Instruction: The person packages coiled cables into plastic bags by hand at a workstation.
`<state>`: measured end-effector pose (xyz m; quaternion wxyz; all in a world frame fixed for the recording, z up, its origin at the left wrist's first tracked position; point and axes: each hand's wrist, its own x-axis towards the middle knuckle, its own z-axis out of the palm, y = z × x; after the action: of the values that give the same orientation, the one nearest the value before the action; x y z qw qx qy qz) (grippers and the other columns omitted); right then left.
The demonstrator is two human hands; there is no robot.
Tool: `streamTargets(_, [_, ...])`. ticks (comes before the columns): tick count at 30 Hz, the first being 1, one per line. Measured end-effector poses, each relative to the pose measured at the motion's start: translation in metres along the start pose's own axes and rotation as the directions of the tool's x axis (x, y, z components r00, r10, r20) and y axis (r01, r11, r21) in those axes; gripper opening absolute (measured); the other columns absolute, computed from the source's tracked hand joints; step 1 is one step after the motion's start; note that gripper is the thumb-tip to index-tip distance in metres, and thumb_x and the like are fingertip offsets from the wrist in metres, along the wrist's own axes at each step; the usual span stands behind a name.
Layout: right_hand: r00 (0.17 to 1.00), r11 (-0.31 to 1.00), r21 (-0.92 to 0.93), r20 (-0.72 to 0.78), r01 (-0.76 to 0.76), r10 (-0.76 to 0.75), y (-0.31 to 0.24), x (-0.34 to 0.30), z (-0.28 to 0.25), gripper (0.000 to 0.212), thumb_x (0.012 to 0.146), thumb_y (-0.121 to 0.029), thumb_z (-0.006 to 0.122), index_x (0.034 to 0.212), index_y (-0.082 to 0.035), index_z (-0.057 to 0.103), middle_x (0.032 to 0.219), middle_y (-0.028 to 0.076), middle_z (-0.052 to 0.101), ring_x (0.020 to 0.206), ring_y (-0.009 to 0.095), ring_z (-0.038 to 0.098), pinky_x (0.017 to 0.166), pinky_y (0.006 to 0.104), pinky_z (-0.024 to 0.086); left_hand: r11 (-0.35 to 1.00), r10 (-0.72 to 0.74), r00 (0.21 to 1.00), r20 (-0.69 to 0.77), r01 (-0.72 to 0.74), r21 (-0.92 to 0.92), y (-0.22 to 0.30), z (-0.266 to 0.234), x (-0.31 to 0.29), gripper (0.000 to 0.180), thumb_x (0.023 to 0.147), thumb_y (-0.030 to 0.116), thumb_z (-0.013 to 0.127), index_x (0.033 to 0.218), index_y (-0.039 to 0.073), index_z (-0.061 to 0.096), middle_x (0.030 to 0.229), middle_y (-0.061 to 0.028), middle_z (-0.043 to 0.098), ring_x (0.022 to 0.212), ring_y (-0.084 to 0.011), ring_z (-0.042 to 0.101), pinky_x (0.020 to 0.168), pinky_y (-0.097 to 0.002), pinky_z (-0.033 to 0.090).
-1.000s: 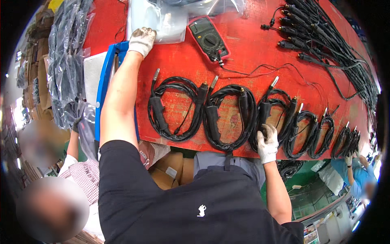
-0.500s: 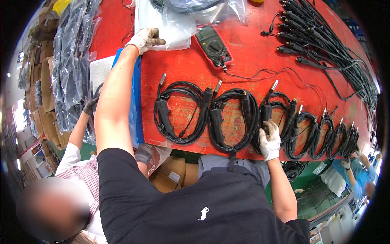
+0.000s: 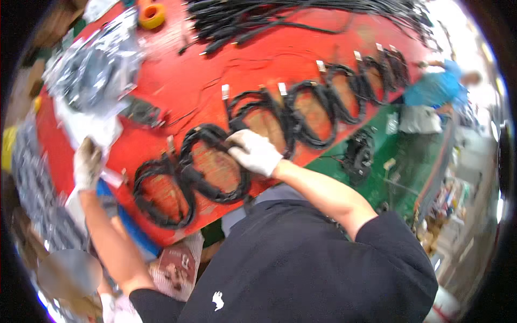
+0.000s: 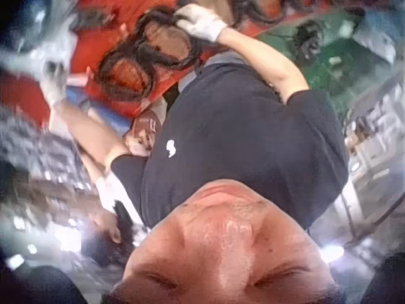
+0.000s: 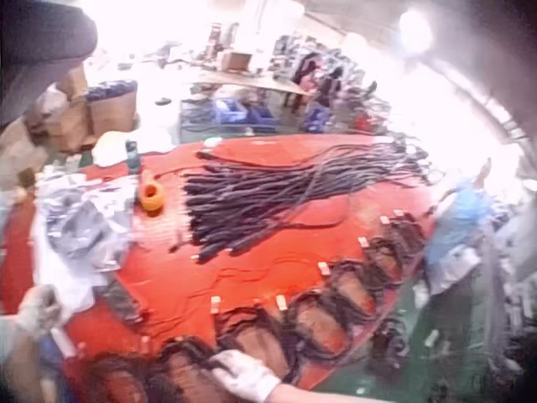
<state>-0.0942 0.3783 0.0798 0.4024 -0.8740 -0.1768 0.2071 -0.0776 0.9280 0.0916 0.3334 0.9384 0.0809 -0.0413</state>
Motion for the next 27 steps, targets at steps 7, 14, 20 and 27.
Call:
streamTargets(7, [0.986,0.948,0.287,-0.047,-0.139,0.159,0.016,0.005,-0.019,0.035,0.094,-0.023,0.067,0.123,-0.003,0.066,0.117,0.017,0.071,0.114,0.026,0.067,0.101,0.0352,0.05,0.988,-0.114,0.993,-0.008,0.112,-0.106,0.12,0.047,-0.019,0.032,0.088,0.016,0.072,0.114,-0.001,0.066,0.098,-0.0145,0.071,0.092,-0.0218,0.066,0.083,-0.0363,0.052])
streamTargets(14, [0.975,0.949,0.271,0.19,-0.162,0.112,-0.045,0.038,-0.038,0.089,0.081,-0.05,0.07,0.146,0.006,0.044,0.138,0.03,0.057,0.128,0.038,0.058,0.108,0.042,0.046,0.992,0.068,0.988,-0.139,-0.052,0.116,0.175,0.072,-0.082,0.02,0.094,0.018,0.066,0.098,-0.001,0.063,0.087,-0.0172,0.065,0.078,-0.0281,0.062,0.073,-0.0411,0.049])
streamTargets(20, [0.88,0.919,-0.12,-0.264,0.376,-0.395,-0.059,0.017,-0.025,0.071,0.071,-0.043,0.079,0.134,-0.016,0.06,0.131,0.023,0.058,0.127,0.042,0.05,0.111,0.0516,0.036,0.941,0.135,0.989,-0.066,-0.107,0.321,0.272,0.143,-0.138,0.019,0.094,0.02,0.067,0.104,0.005,0.069,0.098,-0.0164,0.068,0.095,-0.038,0.063,0.087,-0.0478,0.047])
streamTargets(27, [0.921,0.851,-0.385,-0.005,0.357,-0.389,0.005,0.006,-0.028,0.01,0.07,-0.026,0.067,0.071,-0.018,0.073,0.076,0.008,0.069,0.079,0.031,0.068,0.079,0.0468,0.052,0.943,0.173,0.985,-0.001,-0.165,0.29,0.325,0.198,-0.173,0.015,0.09,0.018,0.068,0.099,0.006,0.067,0.095,-0.0147,0.068,0.092,-0.0362,0.063,0.082,-0.0476,0.048])
